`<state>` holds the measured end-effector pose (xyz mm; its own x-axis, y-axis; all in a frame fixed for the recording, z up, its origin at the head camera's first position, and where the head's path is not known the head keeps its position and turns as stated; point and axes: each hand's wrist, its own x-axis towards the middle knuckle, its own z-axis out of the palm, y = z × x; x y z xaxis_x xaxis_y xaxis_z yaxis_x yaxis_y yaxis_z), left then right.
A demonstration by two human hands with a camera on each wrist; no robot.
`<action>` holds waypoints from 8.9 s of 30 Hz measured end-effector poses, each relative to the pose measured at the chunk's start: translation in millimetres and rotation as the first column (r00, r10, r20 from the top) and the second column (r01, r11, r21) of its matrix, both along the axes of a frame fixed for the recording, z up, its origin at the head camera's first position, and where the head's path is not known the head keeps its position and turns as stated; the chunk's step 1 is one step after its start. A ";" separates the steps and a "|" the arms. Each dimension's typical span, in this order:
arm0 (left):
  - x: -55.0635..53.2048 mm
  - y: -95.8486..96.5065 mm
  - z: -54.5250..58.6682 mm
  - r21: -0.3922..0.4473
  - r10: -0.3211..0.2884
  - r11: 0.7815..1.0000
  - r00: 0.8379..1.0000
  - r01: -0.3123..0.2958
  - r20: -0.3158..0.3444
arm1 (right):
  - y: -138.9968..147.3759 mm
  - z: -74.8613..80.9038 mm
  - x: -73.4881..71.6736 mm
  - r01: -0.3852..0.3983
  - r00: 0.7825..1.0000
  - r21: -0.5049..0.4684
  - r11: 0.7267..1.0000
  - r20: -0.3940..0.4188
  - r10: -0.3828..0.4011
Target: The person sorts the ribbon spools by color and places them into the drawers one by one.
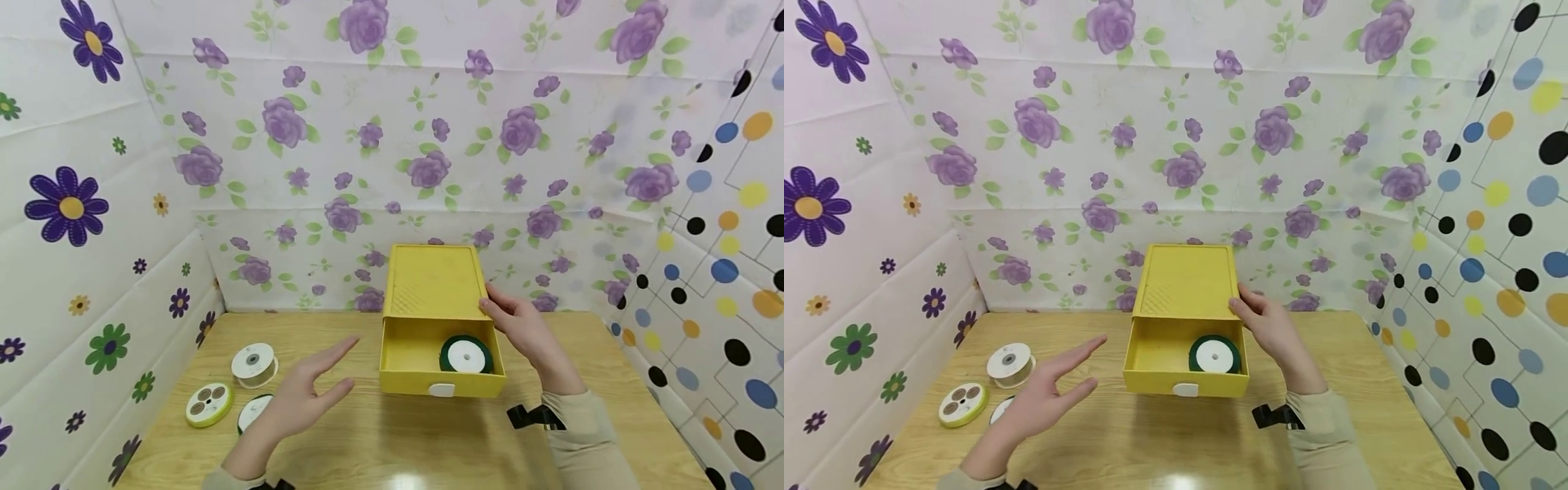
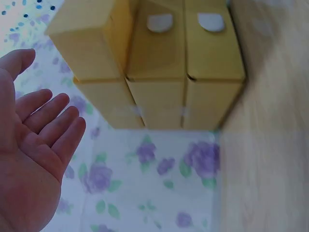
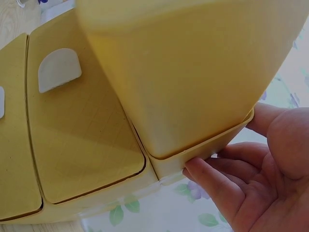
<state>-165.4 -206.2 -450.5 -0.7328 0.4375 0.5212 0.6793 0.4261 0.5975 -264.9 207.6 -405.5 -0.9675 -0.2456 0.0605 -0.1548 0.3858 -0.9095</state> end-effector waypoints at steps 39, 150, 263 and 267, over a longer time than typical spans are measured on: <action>21.4 -131.5 -44.9 -0.567 0.406 0.804 0.861 -0.177 0.306 | -0.6 0.2 -0.5 0.014 1.000 0.014 1.000 0.001 -0.014; 11.2 -129.8 -58.7 -0.527 0.458 0.825 0.785 -0.202 0.417 | -1.3 -1.0 -1.4 0.049 0.999 0.008 0.999 0.002 -0.049; -2.7 78.8 75.5 0.162 0.103 0.979 0.988 -0.121 0.111 | -2.8 -2.9 -2.4 0.055 0.999 0.018 0.998 -0.005 -0.054; -8.3 79.8 80.9 0.107 0.089 0.989 0.991 -0.100 0.099 | -2.7 -1.9 -1.8 0.057 0.998 0.022 0.998 0.003 -0.057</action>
<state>-173.8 -126.4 -369.7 -0.8159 0.3072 0.4898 0.5780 0.4129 0.7038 -266.8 204.9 -407.4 -0.9802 -0.1909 0.0520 -0.1284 0.4141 -0.9011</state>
